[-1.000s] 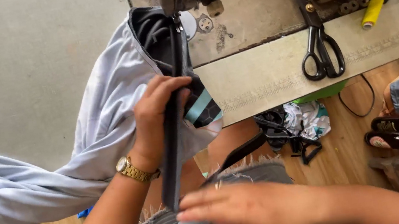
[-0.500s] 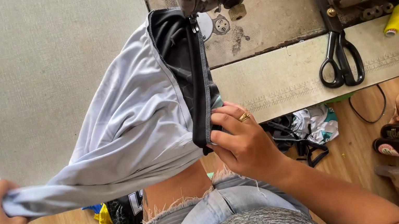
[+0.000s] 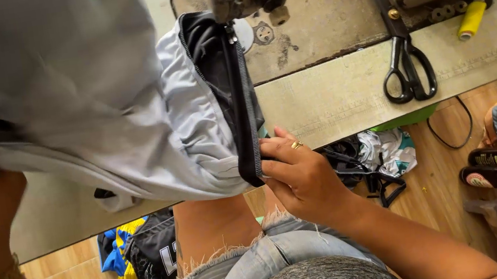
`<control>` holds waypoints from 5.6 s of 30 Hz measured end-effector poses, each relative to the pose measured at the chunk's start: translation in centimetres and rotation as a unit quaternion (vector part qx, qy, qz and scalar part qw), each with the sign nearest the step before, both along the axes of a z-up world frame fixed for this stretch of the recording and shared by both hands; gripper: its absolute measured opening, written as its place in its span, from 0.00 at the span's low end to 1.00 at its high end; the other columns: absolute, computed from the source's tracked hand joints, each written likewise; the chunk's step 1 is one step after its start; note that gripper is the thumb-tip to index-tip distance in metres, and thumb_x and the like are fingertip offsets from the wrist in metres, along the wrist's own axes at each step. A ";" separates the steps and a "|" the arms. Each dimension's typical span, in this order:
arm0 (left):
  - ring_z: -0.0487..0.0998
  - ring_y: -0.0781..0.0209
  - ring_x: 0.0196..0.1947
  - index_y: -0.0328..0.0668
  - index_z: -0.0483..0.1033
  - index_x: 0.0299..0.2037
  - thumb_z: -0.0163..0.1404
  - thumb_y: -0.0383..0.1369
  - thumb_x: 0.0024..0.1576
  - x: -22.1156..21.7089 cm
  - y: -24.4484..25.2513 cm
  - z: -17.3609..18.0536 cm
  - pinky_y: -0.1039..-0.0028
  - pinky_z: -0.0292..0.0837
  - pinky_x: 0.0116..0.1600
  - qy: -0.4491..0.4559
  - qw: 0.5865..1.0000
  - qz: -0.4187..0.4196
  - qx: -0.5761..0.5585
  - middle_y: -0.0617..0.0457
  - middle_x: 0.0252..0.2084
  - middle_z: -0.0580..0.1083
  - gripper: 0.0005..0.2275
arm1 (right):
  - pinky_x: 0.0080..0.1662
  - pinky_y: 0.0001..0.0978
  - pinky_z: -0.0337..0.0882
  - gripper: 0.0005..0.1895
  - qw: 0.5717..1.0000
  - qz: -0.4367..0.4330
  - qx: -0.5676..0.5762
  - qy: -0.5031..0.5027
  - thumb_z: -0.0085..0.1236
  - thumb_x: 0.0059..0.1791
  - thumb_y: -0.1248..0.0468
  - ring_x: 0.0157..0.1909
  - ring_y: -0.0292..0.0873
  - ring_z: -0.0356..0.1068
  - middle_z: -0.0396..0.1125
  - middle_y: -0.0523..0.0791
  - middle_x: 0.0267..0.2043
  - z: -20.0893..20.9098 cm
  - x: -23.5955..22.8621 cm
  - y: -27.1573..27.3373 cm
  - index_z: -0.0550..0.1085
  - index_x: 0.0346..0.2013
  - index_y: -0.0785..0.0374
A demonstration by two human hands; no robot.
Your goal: Cutting a black fabric strip and sewing it onto a garment using an industrial sewing machine.
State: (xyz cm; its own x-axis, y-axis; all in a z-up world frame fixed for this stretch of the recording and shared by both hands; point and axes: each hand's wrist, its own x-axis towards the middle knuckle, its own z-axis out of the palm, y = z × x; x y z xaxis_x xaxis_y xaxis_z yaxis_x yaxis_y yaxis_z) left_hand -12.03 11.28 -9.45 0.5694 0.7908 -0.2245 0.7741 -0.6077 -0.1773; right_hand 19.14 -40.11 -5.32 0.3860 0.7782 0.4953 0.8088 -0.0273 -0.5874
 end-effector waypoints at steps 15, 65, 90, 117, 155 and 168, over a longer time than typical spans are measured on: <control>0.73 0.35 0.67 0.39 0.64 0.76 0.41 0.20 0.63 22.7 -29.7 6.5 0.55 0.65 0.69 -0.396 0.797 -0.372 -0.264 0.33 0.69 0.69 0.28 | 0.71 0.63 0.60 0.32 0.950 0.244 -0.160 0.114 0.66 0.52 0.61 0.69 0.70 0.58 0.61 0.63 0.64 12.2 -3.5 -0.9 0.65 0.66 0.76; 0.83 0.36 0.47 0.47 0.73 0.69 0.51 0.27 0.68 24.0 -29.4 5.7 0.52 0.81 0.54 -0.515 0.732 -0.389 -0.219 0.44 0.56 0.69 0.18 | 0.51 0.43 0.83 0.13 0.996 0.006 0.057 0.062 0.60 0.54 0.74 0.51 0.53 0.81 0.77 0.46 0.51 4.9 -1.5 2.7 0.84 0.47 0.56; 0.84 0.39 0.62 0.26 0.78 0.57 0.40 0.35 0.76 24.7 -28.8 8.1 0.59 0.81 0.70 -0.558 0.711 -0.337 -0.265 0.32 0.60 0.80 0.17 | 0.67 0.58 0.74 0.05 0.972 0.150 0.011 -0.181 0.62 0.57 0.73 0.63 0.57 0.76 0.73 0.51 0.53 -0.3 4.7 -0.2 0.82 0.47 0.64; 0.80 0.38 0.63 0.27 0.80 0.56 0.46 0.23 0.56 24.6 -31.7 5.8 0.44 0.65 0.76 -0.368 0.770 -0.486 -0.187 0.34 0.58 0.81 0.18 | 0.64 0.58 0.78 0.07 0.982 0.141 0.027 -0.120 0.60 0.57 0.70 0.56 0.59 0.78 0.75 0.55 0.57 -0.2 4.6 -0.7 0.83 0.45 0.71; 0.83 0.35 0.64 0.21 0.78 0.57 0.52 0.11 0.67 25.5 -27.4 8.5 0.54 0.79 0.73 -0.567 0.703 -0.365 -0.225 0.31 0.59 0.80 0.11 | 0.68 0.60 0.69 0.11 0.970 0.205 -0.023 -0.127 0.52 0.59 0.68 0.65 0.60 0.75 0.75 0.55 0.58 1.0 7.3 0.4 0.81 0.47 0.71; 0.80 0.39 0.62 0.27 0.79 0.56 0.49 0.21 0.60 25.5 -31.7 3.6 0.49 0.69 0.75 -0.401 0.774 -0.463 -0.159 0.36 0.57 0.81 0.15 | 0.68 0.59 0.71 0.09 0.976 0.188 -0.023 -0.110 0.57 0.57 0.67 0.61 0.61 0.75 0.75 0.54 0.53 0.4 7.2 0.2 0.81 0.46 0.70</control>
State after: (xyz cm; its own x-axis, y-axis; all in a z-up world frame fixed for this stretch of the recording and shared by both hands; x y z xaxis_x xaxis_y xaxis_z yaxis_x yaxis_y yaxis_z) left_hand 13.50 -20.40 -5.87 0.9162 -0.0616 0.3959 -0.2353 -0.8825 0.4073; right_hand 26.32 -39.95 -4.91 -0.0432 0.8680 0.4947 0.8728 0.2737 -0.4041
